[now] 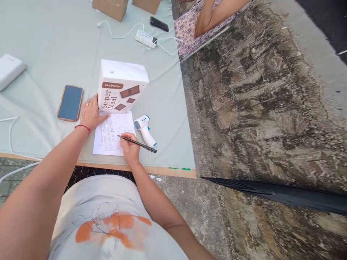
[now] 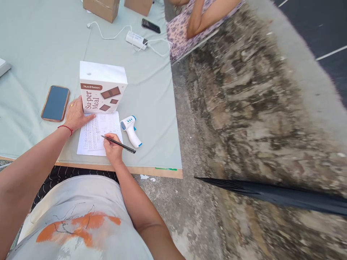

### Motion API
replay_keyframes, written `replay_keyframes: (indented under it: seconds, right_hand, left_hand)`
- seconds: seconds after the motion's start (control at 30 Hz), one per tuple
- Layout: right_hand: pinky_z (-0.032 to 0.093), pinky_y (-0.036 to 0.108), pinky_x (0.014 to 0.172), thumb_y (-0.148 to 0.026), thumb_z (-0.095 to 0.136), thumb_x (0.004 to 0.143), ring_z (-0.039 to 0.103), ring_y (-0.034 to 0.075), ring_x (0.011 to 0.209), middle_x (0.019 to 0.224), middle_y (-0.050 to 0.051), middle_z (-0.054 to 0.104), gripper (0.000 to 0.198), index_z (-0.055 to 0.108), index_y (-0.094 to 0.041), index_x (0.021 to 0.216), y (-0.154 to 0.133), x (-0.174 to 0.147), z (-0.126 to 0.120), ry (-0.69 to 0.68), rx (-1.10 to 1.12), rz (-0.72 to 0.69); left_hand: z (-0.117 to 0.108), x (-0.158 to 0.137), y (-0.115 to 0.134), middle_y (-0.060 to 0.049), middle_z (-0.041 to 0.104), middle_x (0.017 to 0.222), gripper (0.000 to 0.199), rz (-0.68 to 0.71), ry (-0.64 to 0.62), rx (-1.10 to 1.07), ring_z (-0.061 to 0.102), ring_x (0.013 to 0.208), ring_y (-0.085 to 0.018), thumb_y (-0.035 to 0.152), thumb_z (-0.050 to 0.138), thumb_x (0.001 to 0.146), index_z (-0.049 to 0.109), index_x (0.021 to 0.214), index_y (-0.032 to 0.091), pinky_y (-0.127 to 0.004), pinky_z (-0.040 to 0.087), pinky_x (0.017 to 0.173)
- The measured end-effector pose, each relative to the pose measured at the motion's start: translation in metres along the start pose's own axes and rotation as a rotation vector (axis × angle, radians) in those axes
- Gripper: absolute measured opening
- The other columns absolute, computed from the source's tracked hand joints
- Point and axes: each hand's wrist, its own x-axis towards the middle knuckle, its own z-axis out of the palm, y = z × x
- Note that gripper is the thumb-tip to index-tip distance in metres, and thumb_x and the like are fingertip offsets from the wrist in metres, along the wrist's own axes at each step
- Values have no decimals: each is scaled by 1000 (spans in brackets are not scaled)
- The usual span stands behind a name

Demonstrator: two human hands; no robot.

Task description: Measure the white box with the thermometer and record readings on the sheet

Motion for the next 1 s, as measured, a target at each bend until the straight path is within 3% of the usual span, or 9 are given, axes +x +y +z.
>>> replay_keyframes:
  seconds: [0.17,0.47,0.63,0.7,0.77,0.83,0.9,1.0]
  right_hand:
    - [50,31,65,-49,61,82,54,16,64,71,0,56,31,64,-20,95,-9,-1,-2,-22,20,28]
    - [53,33,74,-47,60,92,62,19,76,87,3,66,29,68,-21,101,-10,-8,2,-70,-98,3]
    - [56,32,75,-31,45,108,66,18,80,89,3,67,22,65,-23,113,-21,-12,-9,-207,-258,-256]
    - [57,39,90,-30,46,110,68,22,101,105,7,71,18,61,-23,117,-25,-13,-21,-284,-398,-424]
    - [50,54,109,-38,55,108,58,31,131,131,14,67,22,55,-21,122,-29,-14,-35,-389,-557,-556]
    - [41,63,117,-47,63,104,44,36,147,146,20,57,38,50,-19,126,-31,-17,-46,-525,-697,-585]
    - [41,65,118,-45,65,103,37,36,151,151,22,52,40,49,-18,127,-31,-21,-53,-615,-790,-563]
    - [46,62,115,-36,62,105,38,34,151,150,22,52,34,49,-17,129,-27,-23,-54,-590,-823,-568]
  left_hand:
    - [-4,-1,1,-24,45,155,85,-7,-33,4,38,147,-37,41,67,87,30,154,3,-52,30,125]
    - [3,-5,2,-26,42,158,84,-12,-3,52,36,149,-40,37,65,93,22,158,6,-57,30,124]
    - [8,-18,4,-32,39,157,92,-30,48,52,36,149,-43,36,66,94,12,160,2,-59,28,125]
    - [4,-37,11,-36,32,158,100,-14,66,59,33,149,-48,41,65,96,2,161,0,-63,34,120]
    - [-5,-63,20,-37,31,158,104,38,70,91,34,148,-51,47,64,97,-2,162,0,-66,37,115]
    - [-16,-93,29,-37,33,157,109,114,16,143,36,147,-51,50,73,92,5,162,0,-66,38,114]
    - [-27,-119,35,-34,34,159,118,226,-96,208,37,147,-51,49,91,74,23,159,5,-65,38,115]
    - [-37,-141,35,-33,31,161,138,397,-200,211,36,147,-53,65,102,43,37,153,11,-66,38,114]
